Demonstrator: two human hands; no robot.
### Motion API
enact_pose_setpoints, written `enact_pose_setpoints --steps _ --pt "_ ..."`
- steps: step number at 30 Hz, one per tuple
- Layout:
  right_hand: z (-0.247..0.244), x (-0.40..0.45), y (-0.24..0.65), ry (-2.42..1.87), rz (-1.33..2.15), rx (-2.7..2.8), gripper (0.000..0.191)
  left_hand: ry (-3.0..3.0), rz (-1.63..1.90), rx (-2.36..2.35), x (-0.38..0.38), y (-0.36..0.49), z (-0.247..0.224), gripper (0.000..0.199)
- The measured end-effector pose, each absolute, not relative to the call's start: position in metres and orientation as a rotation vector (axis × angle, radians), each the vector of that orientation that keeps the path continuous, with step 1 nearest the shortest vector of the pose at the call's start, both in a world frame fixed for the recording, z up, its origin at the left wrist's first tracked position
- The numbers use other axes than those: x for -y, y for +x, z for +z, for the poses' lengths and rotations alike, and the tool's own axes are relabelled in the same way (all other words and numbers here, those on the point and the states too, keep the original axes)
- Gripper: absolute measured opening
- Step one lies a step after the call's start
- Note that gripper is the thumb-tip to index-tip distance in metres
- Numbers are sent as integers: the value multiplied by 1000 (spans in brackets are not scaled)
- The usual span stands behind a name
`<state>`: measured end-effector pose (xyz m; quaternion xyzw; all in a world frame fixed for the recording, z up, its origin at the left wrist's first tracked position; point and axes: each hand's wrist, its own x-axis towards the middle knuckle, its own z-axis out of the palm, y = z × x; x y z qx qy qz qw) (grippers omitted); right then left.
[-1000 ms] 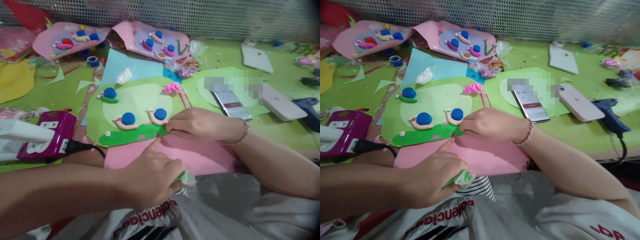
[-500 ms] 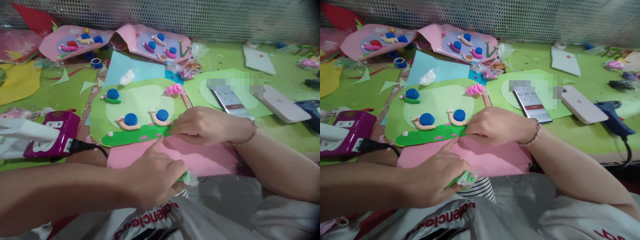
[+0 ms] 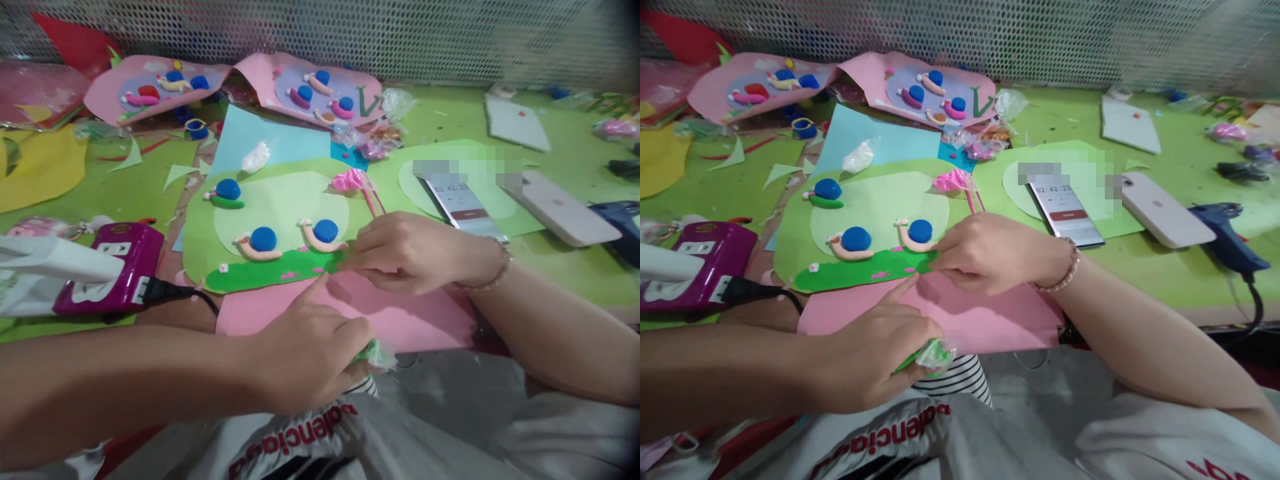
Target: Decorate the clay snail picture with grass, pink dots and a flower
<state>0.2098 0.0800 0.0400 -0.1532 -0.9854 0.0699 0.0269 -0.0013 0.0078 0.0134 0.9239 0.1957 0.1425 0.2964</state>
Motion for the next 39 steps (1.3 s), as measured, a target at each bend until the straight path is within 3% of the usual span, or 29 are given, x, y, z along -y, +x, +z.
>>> enact_pose_setpoints --steps 7,13,16,19,33,39 --pt "46 -77 207 -545 379 2855 36 2487 367 -549 -8 -2 11 24" --pt "50 -65 200 -323 1042 2714 19 2557 365 -649 -7 0 11 24" --pt "49 -63 199 -302 1210 2751 24 2545 350 -756 -7 1 11 30" --pt "49 -63 199 -309 1293 2749 29 2439 334 -825 -7 0 11 33" --pt "43 -65 195 -315 1551 2586 17 2209 387 -738 -9 -1 11 27" --pt "39 -65 192 -379 1491 2561 21 2126 381 -765 -10 -1 11 29"
